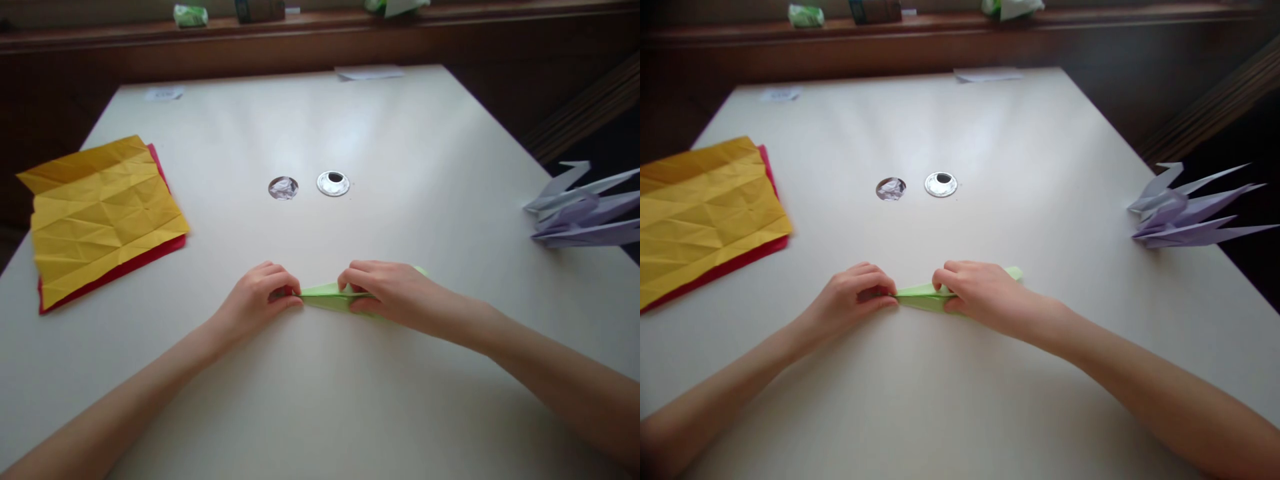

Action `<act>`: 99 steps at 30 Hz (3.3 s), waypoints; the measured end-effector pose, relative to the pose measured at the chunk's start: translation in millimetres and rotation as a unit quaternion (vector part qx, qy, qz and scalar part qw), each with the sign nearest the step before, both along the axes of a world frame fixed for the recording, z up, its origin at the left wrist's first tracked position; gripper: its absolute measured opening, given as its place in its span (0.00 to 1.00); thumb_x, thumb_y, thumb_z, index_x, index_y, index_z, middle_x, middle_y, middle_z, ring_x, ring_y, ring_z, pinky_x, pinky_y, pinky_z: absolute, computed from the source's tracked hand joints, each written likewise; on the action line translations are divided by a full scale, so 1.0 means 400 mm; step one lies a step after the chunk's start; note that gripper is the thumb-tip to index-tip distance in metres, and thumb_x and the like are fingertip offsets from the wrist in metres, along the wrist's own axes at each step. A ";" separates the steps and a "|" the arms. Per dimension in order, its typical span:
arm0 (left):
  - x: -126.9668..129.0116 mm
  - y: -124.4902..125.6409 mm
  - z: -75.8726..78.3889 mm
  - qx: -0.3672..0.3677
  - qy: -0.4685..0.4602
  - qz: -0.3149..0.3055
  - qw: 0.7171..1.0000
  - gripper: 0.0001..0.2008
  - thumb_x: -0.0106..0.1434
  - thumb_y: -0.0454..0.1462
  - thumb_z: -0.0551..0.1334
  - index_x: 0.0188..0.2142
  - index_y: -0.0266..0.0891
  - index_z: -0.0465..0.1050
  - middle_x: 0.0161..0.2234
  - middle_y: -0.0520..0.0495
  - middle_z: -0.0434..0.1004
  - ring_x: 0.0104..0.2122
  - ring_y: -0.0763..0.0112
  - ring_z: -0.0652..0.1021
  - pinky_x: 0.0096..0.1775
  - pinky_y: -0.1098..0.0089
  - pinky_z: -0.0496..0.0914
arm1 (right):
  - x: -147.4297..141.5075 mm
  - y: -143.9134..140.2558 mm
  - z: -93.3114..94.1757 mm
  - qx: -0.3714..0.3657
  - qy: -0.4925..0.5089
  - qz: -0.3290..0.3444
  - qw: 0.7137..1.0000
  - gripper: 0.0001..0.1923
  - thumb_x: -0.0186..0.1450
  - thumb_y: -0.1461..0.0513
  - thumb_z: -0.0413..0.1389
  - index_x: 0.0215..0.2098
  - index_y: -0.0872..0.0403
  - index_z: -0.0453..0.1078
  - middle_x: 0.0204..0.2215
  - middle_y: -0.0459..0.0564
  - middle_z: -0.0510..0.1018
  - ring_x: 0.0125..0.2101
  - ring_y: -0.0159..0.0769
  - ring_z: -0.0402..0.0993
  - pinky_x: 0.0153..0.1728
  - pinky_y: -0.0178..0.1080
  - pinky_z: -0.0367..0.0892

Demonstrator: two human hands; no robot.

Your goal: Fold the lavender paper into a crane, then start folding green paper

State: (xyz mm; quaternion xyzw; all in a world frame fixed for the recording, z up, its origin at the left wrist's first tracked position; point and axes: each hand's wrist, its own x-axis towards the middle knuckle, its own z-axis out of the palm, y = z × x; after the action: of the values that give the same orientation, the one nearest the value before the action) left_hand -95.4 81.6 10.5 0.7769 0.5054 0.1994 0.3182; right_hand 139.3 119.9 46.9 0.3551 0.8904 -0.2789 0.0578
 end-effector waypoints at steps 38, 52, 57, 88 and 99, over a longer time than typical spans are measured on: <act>0.076 -0.028 -0.030 0.161 0.035 -0.179 0.970 0.15 0.62 0.28 0.51 0.47 0.43 0.64 0.40 0.45 0.67 0.36 0.71 0.67 0.35 0.72 0.65 | 0.132 -0.029 -0.039 0.222 0.221 0.053 0.948 0.07 0.60 0.65 0.54 0.37 0.51 0.70 0.33 0.48 0.77 0.34 0.32 0.72 0.35 0.37 0.68; 0.074 -0.027 -0.029 0.146 0.007 -0.162 0.976 0.13 0.64 0.31 0.50 0.46 0.44 0.65 0.40 0.47 0.67 0.36 0.73 0.68 0.36 0.73 0.65 | 0.122 -0.031 -0.074 0.322 0.198 0.092 0.921 0.10 0.61 0.68 0.51 0.39 0.52 0.69 0.33 0.47 0.78 0.36 0.33 0.72 0.36 0.38 0.68; 0.074 -0.028 -0.028 0.133 0.006 -0.158 0.978 0.13 0.64 0.32 0.49 0.44 0.45 0.67 0.38 0.48 0.67 0.35 0.73 0.68 0.35 0.73 0.65 | 0.115 -0.034 -0.090 0.324 0.187 0.112 0.921 0.09 0.62 0.66 0.49 0.38 0.52 0.69 0.34 0.48 0.77 0.37 0.33 0.71 0.36 0.38 0.67; 0.100 -0.044 -0.034 0.092 -0.037 -0.060 0.993 0.08 0.63 0.35 0.52 0.33 0.39 0.68 0.33 0.49 0.68 0.33 0.74 0.68 0.35 0.73 0.64 | 0.058 -0.050 -0.101 0.182 0.166 -0.176 0.953 0.04 0.62 0.63 0.51 0.29 0.53 0.65 0.28 0.46 0.72 0.32 0.34 0.64 0.36 0.39 0.59; 0.100 -0.049 -0.031 0.130 -0.004 -0.079 0.988 0.13 0.65 0.33 0.48 0.44 0.44 0.68 0.31 0.50 0.64 0.30 0.75 0.66 0.32 0.74 0.63 | 0.050 -0.048 -0.107 0.186 0.167 -0.205 0.946 0.04 0.59 0.65 0.53 0.26 0.54 0.63 0.24 0.44 0.70 0.28 0.32 0.63 0.33 0.37 0.58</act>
State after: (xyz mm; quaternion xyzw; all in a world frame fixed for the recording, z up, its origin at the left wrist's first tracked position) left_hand -55.5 62.0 -2.0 0.8487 0.4106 0.2404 0.2310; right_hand 159.4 100.8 4.3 0.4826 0.8316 -0.1689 -0.2169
